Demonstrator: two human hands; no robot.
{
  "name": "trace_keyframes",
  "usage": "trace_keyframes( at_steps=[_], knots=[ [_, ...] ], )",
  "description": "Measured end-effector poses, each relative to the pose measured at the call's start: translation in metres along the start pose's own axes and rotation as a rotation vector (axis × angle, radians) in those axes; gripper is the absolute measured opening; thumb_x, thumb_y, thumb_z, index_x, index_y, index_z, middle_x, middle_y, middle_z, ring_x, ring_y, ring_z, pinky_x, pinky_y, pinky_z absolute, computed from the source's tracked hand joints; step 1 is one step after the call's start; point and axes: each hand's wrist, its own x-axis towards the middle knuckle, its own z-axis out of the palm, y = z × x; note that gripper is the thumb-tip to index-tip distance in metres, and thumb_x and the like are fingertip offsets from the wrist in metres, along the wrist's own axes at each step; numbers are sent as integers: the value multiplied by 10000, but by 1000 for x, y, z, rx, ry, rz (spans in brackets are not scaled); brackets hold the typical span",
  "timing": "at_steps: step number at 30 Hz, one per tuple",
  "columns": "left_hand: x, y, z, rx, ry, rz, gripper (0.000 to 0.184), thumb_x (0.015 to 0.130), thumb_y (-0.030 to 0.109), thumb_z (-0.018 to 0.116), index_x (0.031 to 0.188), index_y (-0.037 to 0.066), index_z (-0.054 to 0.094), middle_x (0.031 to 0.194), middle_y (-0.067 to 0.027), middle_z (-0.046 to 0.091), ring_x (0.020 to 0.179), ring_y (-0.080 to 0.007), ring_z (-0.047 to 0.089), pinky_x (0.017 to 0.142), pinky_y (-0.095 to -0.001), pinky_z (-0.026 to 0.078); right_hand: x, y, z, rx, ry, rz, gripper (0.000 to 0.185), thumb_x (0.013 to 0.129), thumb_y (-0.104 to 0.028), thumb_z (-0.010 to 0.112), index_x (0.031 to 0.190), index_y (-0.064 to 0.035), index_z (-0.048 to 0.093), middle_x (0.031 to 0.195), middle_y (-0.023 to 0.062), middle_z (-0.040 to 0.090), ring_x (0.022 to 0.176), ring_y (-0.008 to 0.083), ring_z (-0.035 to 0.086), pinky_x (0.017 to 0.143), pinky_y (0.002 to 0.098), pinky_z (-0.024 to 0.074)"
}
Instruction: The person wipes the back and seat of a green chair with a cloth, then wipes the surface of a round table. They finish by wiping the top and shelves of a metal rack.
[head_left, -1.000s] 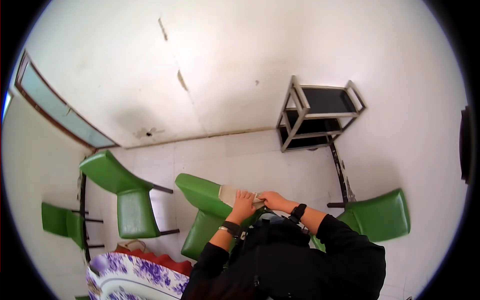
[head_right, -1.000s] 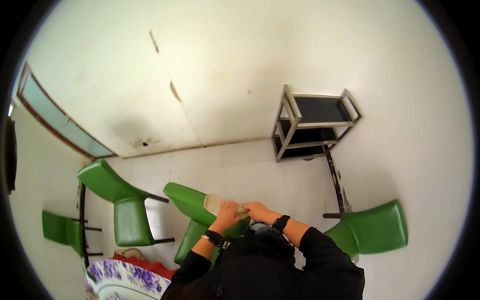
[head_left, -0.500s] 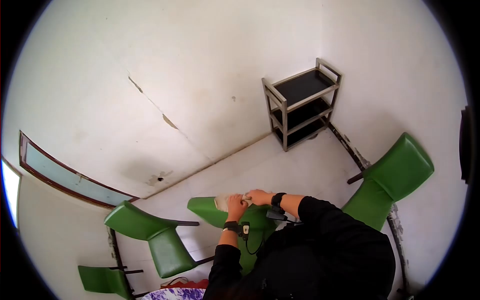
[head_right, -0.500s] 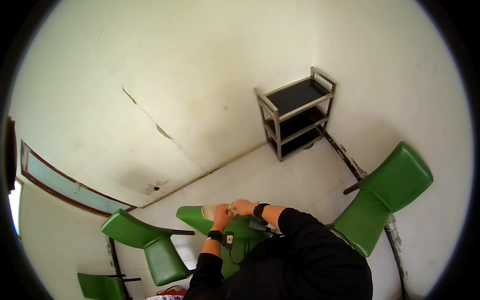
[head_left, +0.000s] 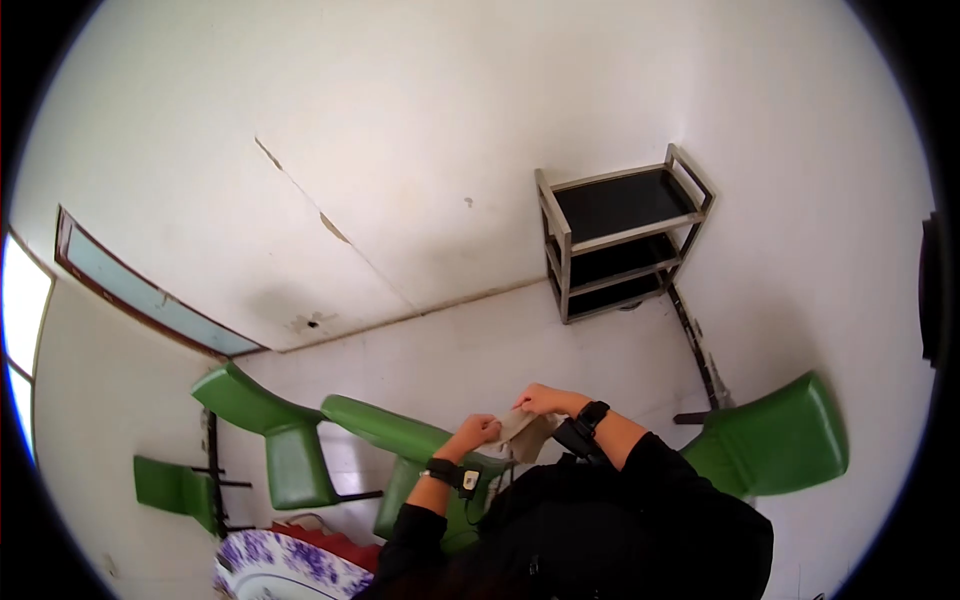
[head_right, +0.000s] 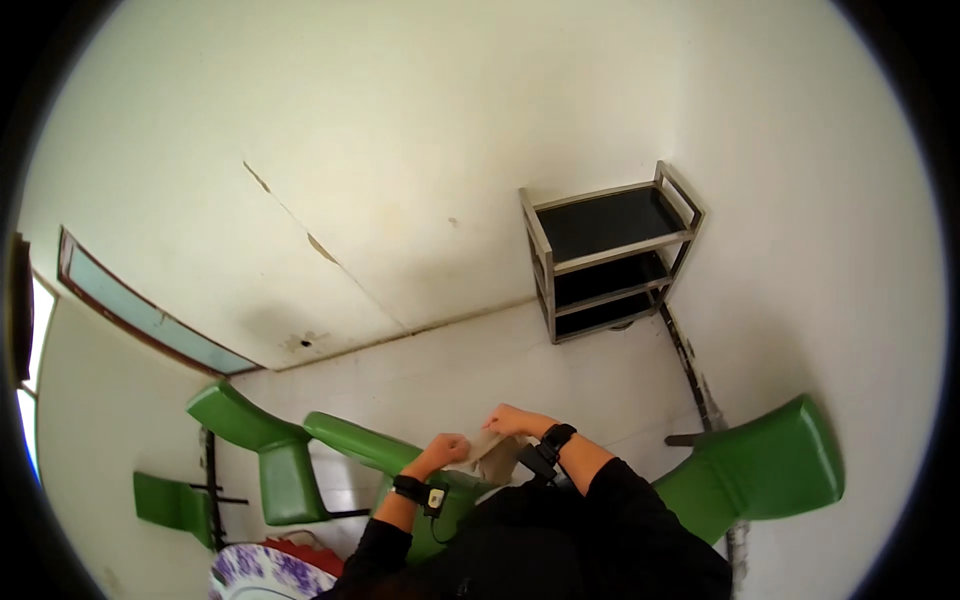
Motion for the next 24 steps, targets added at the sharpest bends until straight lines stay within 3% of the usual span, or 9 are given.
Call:
trace_keyframes(
  at_steps=[2,5,8,11,17,24],
  knots=[
    [25,5,19,-268,-90,-114,220,770,207,540,729,-9,559,603,0,521,546,-77,411,509,-248,358,-26,-7,-37,105,18,190,268,708,-85,454,921,10,587,774,116,607,699,189,534,688,283,423],
    [62,27,41,-269,-6,-69,288,760,272,537,719,-13,552,564,-27,495,546,-84,424,506,-273,364,-53,2,-73,176,88,200,279,708,-50,441,941,10,582,781,51,590,702,117,502,666,245,412],
    [95,55,54,-323,55,-39,264,746,255,554,722,-7,563,565,-51,508,542,-105,438,512,-277,368,-75,4,-101,126,167,251,283,722,-59,432,957,16,570,811,53,583,729,115,503,674,238,410],
    [121,77,55,-134,-71,15,238,721,229,558,760,-5,581,612,-114,548,570,-157,491,549,-297,397,-90,22,-120,271,252,254,278,730,-57,419,954,13,569,825,52,576,743,114,501,680,238,410],
    [194,70,61,21,-168,186,226,717,215,547,802,10,590,677,-138,583,606,-212,543,574,-310,419,-99,38,-148,365,437,371,280,726,-47,406,947,8,569,829,49,575,754,115,509,700,247,413],
    [296,59,43,-178,-252,201,196,718,179,542,816,18,592,690,-130,589,602,-226,544,584,-311,429,-59,63,-209,192,578,430,287,706,-41,409,942,12,565,821,75,584,755,137,525,714,260,414]
  ],
)
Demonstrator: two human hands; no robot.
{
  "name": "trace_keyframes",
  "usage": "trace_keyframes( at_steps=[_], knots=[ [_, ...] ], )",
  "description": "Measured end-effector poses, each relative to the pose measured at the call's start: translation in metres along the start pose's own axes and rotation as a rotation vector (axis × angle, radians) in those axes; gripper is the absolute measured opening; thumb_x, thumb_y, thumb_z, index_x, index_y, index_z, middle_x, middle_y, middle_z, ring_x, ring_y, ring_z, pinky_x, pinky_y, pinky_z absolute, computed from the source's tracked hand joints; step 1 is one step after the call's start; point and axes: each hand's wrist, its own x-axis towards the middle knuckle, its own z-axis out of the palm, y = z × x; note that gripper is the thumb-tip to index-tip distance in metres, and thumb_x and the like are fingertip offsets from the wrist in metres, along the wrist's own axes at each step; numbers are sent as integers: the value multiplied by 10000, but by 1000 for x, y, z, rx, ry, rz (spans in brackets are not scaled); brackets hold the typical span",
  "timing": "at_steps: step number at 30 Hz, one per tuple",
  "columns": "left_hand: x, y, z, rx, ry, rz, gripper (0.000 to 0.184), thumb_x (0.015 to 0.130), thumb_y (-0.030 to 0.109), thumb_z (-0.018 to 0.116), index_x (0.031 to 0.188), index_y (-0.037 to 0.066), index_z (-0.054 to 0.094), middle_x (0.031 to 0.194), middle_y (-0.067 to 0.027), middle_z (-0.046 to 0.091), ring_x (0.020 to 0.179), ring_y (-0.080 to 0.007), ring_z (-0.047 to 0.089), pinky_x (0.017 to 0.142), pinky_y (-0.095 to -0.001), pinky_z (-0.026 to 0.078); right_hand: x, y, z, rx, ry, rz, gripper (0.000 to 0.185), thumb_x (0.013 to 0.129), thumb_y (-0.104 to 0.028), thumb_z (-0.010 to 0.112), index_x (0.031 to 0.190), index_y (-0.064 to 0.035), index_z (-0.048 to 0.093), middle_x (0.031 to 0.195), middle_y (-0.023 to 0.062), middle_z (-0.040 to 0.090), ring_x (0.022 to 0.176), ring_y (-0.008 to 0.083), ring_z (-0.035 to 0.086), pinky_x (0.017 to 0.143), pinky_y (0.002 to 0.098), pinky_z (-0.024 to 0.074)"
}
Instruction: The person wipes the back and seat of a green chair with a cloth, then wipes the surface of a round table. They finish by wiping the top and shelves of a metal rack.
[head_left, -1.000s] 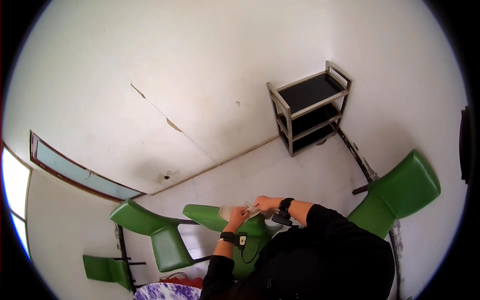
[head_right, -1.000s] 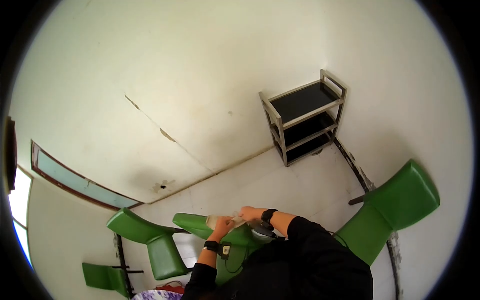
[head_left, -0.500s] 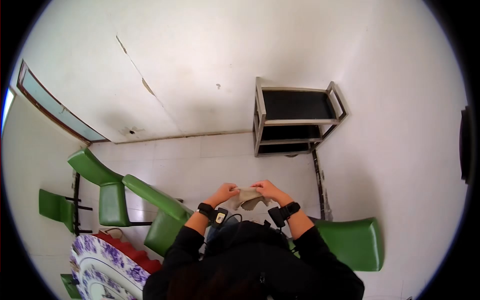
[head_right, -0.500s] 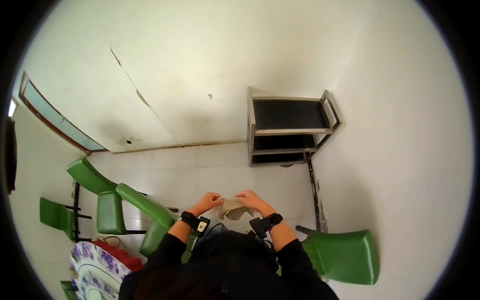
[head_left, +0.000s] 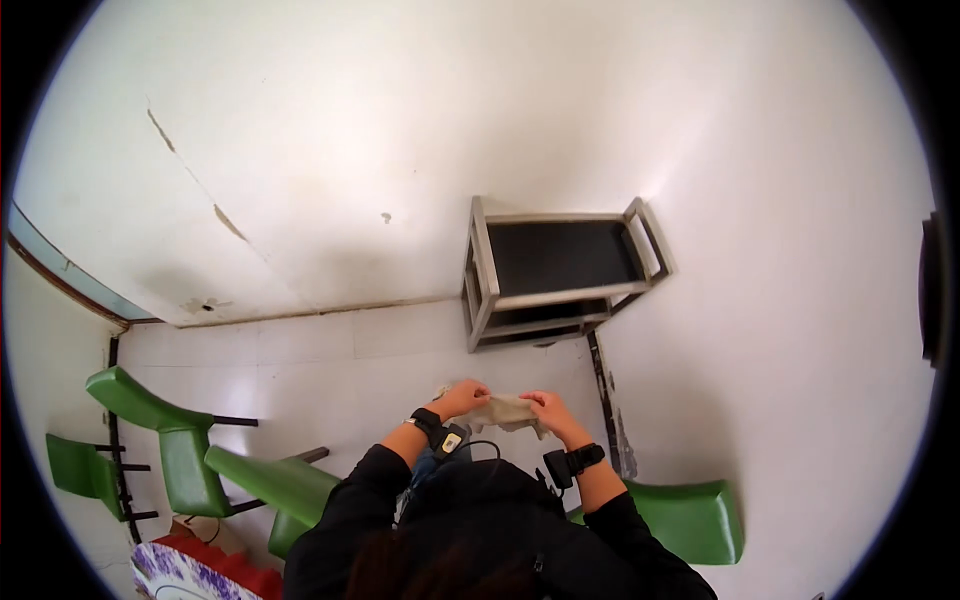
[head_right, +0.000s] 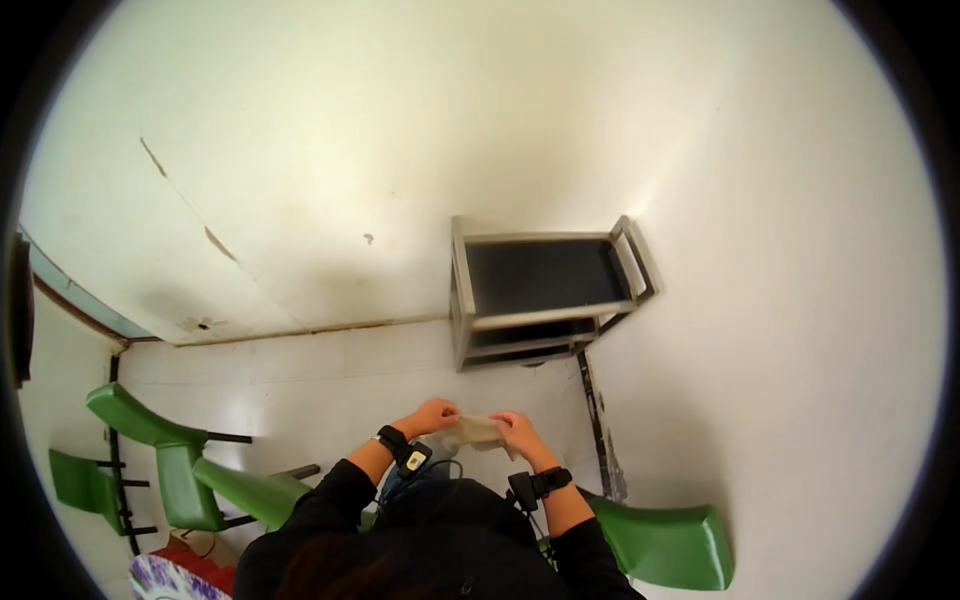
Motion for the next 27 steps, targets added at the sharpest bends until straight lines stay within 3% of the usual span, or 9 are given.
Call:
trace_keyframes(
  at_steps=[6,8,10,12,15,17,20,23,27],
  knots=[
    [62,6,-71,-61,187,64,182,716,160,542,804,6,585,702,-146,584,636,-254,560,589,-326,433,87,-74,-20,-363,126,-131,295,679,-15,417,935,-35,563,812,148,566,722,239,545,684,290,417],
    [79,12,-94,-80,336,90,178,712,152,545,802,3,578,715,-152,576,649,-280,550,590,-333,432,120,-88,-25,-465,218,-339,301,682,11,421,949,-53,545,841,156,538,741,298,532,673,320,419],
    [95,26,-111,-64,338,-4,177,718,139,537,828,4,569,765,-152,570,693,-304,536,615,-341,430,142,-111,-26,-530,292,-398,303,687,22,423,961,-51,532,874,153,527,777,314,523,683,335,418],
    [110,26,-115,58,593,145,173,742,122,542,870,8,566,811,-143,573,699,-272,559,614,-311,446,154,-117,-21,-580,379,-458,306,692,33,425,972,-49,518,908,149,516,813,330,514,692,349,417],
    [130,26,-116,-14,579,169,207,773,93,472,956,19,534,917,-165,556,818,-318,538,707,-354,433,175,-118,-18,-631,454,-486,323,709,40,411,1014,-40,483,968,164,495,891,347,484,731,373,408],
    [144,14,-104,-53,593,174,242,778,79,449,1002,17,513,946,-180,546,861,-334,524,747,-366,421,185,-104,-12,-549,330,-457,351,723,43,396,1063,-31,441,1032,176,465,939,358,460,769,380,398],
    [153,-8,-84,-96,416,179,365,736,23,420,1100,-4,421,1064,-204,479,994,-349,448,842,-358,368,201,-78,-6,-581,188,-325,371,736,37,389,1102,-23,399,1107,185,423,967,371,442,785,392,393],
    [155,-14,-83,44,275,104,567,679,0,415,1226,-7,265,1221,-221,332,1136,-368,306,919,-436,269,213,-62,-6,-546,116,-334,401,742,18,393,1138,-27,354,1166,184,379,986,376,430,783,399,401],
    [162,-11,-86,95,199,-16,597,708,6,419,1267,9,209,1296,-208,238,1220,-331,191,999,-393,157,226,-57,-15,-577,40,-385,449,723,14,410,1161,-34,324,1189,180,358,990,370,434,765,396,419]
  ],
)
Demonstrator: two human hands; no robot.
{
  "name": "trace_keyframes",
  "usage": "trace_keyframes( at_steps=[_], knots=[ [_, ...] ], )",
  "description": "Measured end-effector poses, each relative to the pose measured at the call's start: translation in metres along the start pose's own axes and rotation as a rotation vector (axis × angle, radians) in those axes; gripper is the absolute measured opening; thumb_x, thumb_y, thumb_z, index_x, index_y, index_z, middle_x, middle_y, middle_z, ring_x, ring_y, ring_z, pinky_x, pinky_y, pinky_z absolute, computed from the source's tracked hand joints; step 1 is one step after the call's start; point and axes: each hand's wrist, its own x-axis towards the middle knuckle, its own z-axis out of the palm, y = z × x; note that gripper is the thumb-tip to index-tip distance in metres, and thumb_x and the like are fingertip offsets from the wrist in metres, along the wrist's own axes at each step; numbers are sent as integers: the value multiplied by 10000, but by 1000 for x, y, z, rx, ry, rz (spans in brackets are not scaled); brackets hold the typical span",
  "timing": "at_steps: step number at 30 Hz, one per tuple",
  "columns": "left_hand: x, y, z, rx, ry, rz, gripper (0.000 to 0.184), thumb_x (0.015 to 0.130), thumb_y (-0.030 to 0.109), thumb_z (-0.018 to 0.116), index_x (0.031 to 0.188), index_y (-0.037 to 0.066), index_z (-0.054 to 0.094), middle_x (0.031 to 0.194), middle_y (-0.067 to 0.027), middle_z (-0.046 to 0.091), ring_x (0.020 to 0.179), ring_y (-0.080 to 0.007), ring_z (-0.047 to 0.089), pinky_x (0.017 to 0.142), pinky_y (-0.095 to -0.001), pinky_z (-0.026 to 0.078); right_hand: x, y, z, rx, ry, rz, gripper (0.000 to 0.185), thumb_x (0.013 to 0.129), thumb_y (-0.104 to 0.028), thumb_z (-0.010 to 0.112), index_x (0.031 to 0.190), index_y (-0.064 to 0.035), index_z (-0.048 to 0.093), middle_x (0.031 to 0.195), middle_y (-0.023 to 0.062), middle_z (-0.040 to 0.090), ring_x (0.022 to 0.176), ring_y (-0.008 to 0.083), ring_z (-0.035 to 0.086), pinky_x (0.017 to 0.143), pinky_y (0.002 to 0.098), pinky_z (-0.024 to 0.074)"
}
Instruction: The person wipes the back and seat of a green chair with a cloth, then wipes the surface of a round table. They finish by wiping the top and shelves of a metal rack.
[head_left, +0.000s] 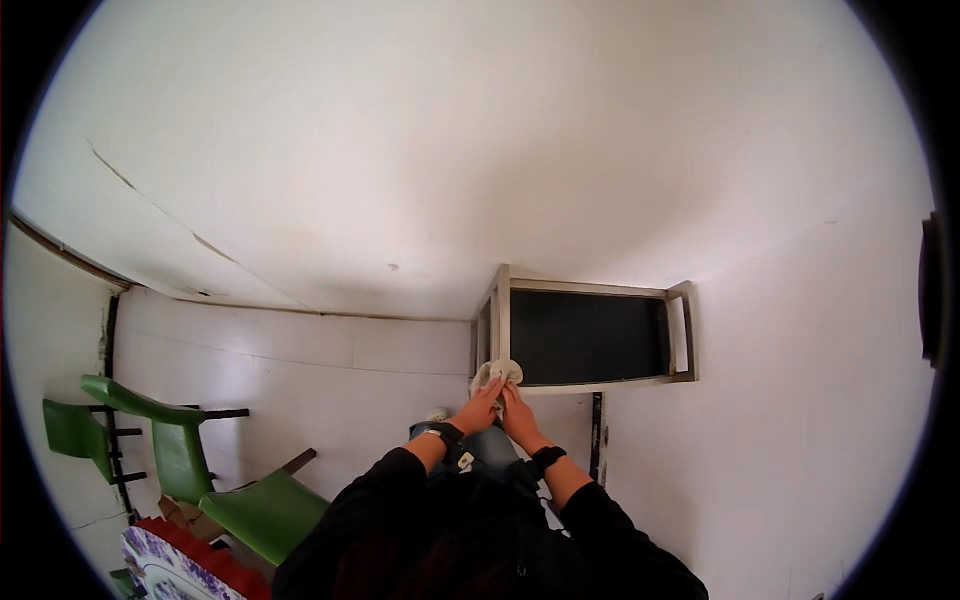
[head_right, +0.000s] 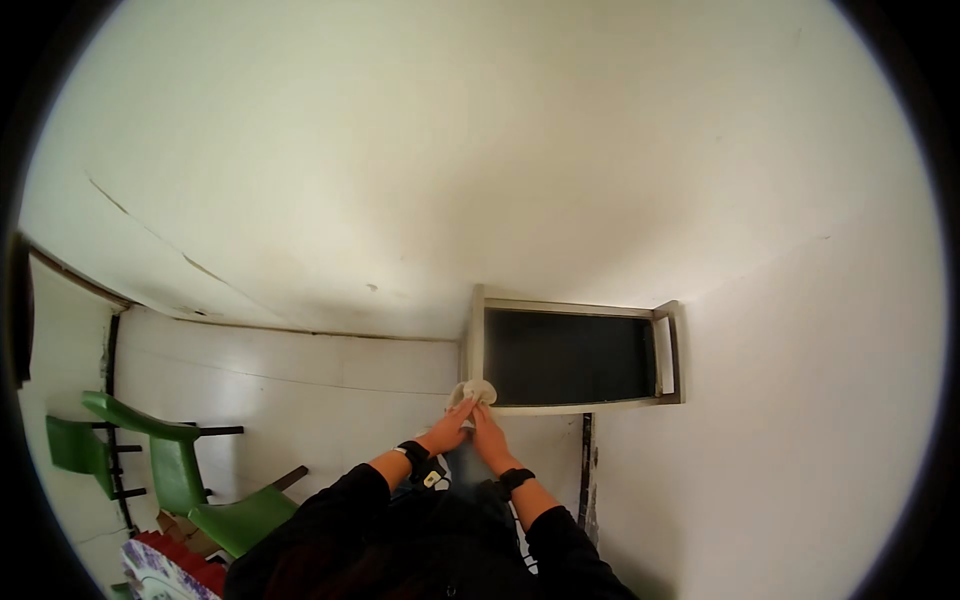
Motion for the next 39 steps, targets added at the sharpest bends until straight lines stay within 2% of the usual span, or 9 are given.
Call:
trace_keyframes(
  at_steps=[6,10,15,19,24,27,33,35,39],
  knots=[
    [43,-9,-15,120,48,-81,690,655,-33,449,1285,19,173,1331,-192,160,1245,-307,134,996,-424,138,53,20,-15,-3,-32,-128,476,705,4,443,1165,-22,320,1200,175,343,973,353,453,735,386,434],
    [96,-25,-43,133,143,-42,676,635,-25,412,1275,3,198,1300,-207,232,1225,-326,184,946,-445,217,108,21,-37,7,-26,-199,407,731,-10,424,1132,-24,356,1095,163,405,976,326,443,768,367,416],
    [137,-26,-65,199,224,-94,660,645,-31,402,1277,27,221,1294,-191,260,1203,-337,229,924,-451,258,162,27,-56,76,-120,-155,460,696,34,434,1145,-26,358,1138,155,372,1011,336,421,784,376,410],
    [147,-23,-67,200,292,-195,630,648,-34,403,1260,56,281,1277,-178,296,1150,-325,318,887,-401,329,172,34,-56,122,-66,-240,460,677,34,488,1119,-36,378,1075,156,421,986,339,431,772,377,406],
    [124,-13,-58,171,324,-176,573,658,-16,408,1221,75,358,1240,-163,358,1084,-322,397,844,-354,380,152,36,-54,98,-154,-196,427,684,32,478,1100,-28,399,1085,151,428,981,338,439,776,378,405],
    [91,-10,-41,316,177,-286,504,694,31,410,1192,115,403,1191,-122,430,1050,-285,442,824,-352,396,115,32,-51,133,-191,-214,408,690,27,470,1090,-27,411,1090,149,427,968,334,452,767,376,409],
    [17,-2,2,207,220,-105,370,726,81,413,1081,97,512,1036,-136,538,933,-299,517,765,-376,422,27,25,-28,18,-366,-248,449,684,22,437,1127,-37,397,1129,146,396,990,328,448,798,362,399],
    [3,10,4,248,117,-266,300,730,103,419,998,90,556,937,-150,572,878,-320,532,742,-400,425,12,17,-25,-51,-398,-200,412,674,26,426,1079,-40,464,1083,148,456,951,333,474,787,373,402],
    [-18,12,10,232,14,-108,300,741,127,415,1014,87,532,884,-163,579,823,-351,531,728,-392,426,-4,23,-19,46,-383,-147,304,686,28,437,964,-35,544,963,146,550,869,322,518,750,371,414]
  ],
)
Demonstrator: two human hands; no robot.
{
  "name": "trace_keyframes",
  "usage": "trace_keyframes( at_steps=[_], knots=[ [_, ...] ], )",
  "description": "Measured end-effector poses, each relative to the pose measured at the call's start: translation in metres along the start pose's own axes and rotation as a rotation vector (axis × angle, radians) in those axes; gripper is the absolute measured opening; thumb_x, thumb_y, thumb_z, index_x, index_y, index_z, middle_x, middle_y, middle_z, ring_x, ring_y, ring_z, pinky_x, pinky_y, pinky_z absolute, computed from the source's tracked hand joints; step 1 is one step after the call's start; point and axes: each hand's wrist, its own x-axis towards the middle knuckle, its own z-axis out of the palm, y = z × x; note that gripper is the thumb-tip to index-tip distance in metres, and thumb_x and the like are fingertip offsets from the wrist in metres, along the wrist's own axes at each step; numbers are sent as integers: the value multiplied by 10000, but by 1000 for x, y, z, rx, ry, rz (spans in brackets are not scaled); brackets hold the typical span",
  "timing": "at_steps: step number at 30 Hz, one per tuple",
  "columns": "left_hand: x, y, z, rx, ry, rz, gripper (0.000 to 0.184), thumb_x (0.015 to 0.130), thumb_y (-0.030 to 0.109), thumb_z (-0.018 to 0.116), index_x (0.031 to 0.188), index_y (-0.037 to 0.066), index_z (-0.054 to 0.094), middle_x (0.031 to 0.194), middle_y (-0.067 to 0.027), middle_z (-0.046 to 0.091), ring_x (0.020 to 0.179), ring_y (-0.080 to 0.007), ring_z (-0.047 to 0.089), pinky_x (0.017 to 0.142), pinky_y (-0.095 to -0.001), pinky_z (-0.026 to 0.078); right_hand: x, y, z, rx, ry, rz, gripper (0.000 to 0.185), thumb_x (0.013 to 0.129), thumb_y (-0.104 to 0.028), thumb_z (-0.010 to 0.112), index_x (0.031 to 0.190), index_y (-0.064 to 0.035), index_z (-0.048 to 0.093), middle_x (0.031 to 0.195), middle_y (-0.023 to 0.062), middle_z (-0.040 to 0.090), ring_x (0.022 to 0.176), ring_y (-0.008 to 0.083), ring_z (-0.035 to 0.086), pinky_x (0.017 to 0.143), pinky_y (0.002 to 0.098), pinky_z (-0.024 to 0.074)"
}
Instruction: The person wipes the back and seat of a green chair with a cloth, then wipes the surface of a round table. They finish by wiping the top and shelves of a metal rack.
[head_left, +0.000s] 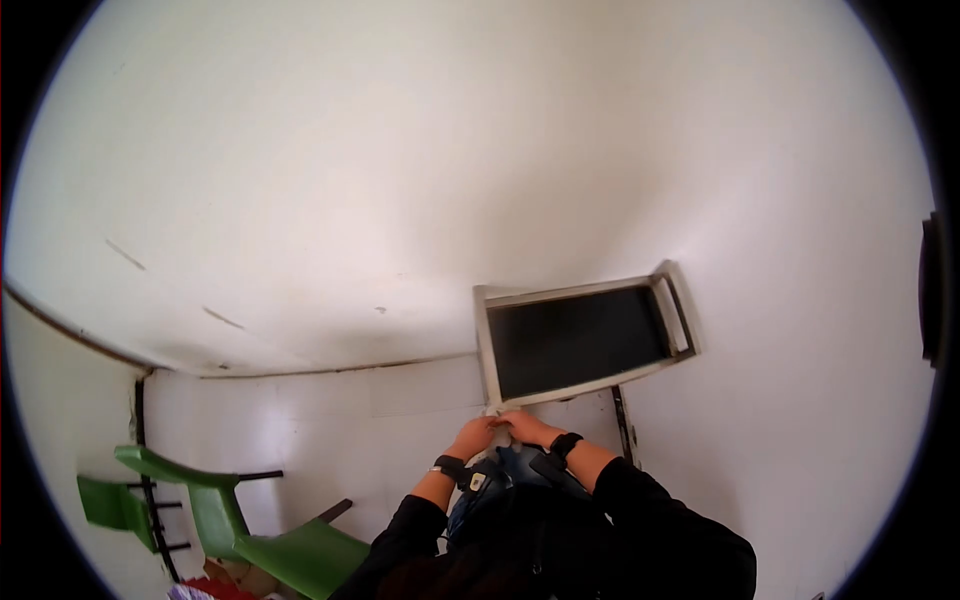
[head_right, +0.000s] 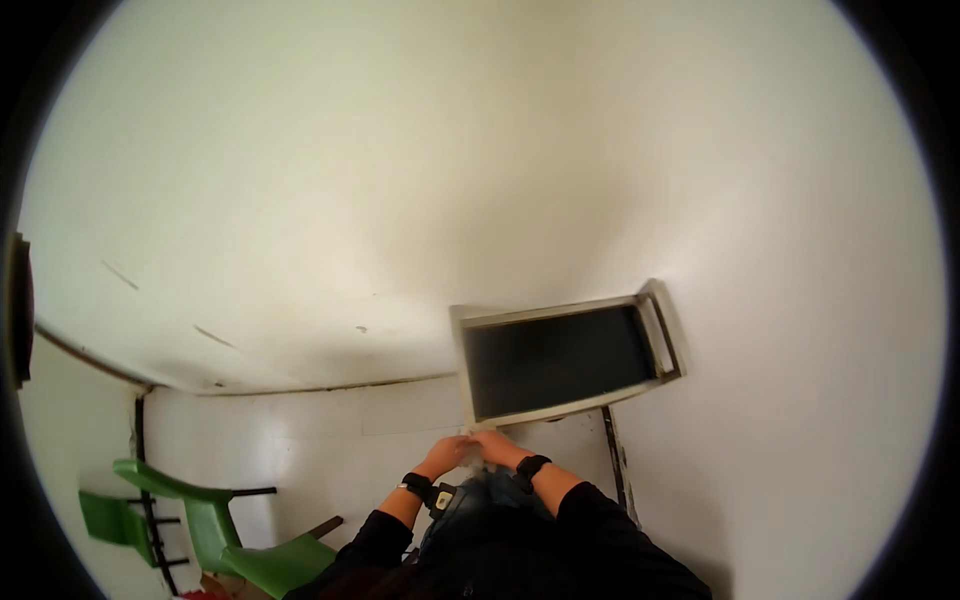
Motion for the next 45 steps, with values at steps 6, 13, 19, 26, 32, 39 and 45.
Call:
trace_keyframes(
  at_steps=[6,13,19,26,32,39,45],
  knots=[
    [-6,39,4,-62,-42,-53,401,709,154,515,1105,109,463,974,-129,565,897,-292,535,759,-367,428,-74,-13,-35,595,471,238,328,676,57,360,909,-13,580,846,65,586,819,142,527,723,257,404],
    [24,100,32,-337,-246,237,600,729,279,604,1215,52,336,1081,-170,494,1008,-276,478,841,-332,370,-150,2,-84,1148,608,207,375,677,97,330,1007,31,496,970,88,523,906,165,496,814,271,390],
    [54,150,57,-162,-224,178,431,692,256,608,1030,18,488,943,-195,541,888,-324,519,742,-341,405,-173,46,-104,1562,583,145,376,691,111,327,1024,24,479,1008,111,505,960,206,489,850,311,388],
    [117,197,115,-119,-125,132,228,701,216,583,788,10,536,679,-167,536,659,-319,528,587,-355,405,-238,155,-149,1161,600,298,328,722,63,374,1022,24,500,998,91,529,931,169,499,836,271,381],
    [155,242,152,-73,-210,166,262,709,155,555,921,6,517,827,-187,548,778,-332,528,660,-353,412,-278,223,-174,993,696,407,308,722,27,426,1018,7,510,953,77,557,863,150,519,775,258,409],
    [181,253,168,-200,-124,66,291,723,55,472,1010,17,496,901,-180,548,856,-317,530,717,-353,415,-263,261,-178,671,560,418,305,708,-25,519,1013,-23,519,881,85,568,794,147,537,702,263,441],
    [224,271,180,-210,-51,73,298,723,26,455,1018,26,495,933,-189,546,866,-320,535,732,-353,417,-258,281,-158,774,513,437,312,683,-31,555,993,-17,525,836,92,573,753,150,548,671,272,443]
  ],
)
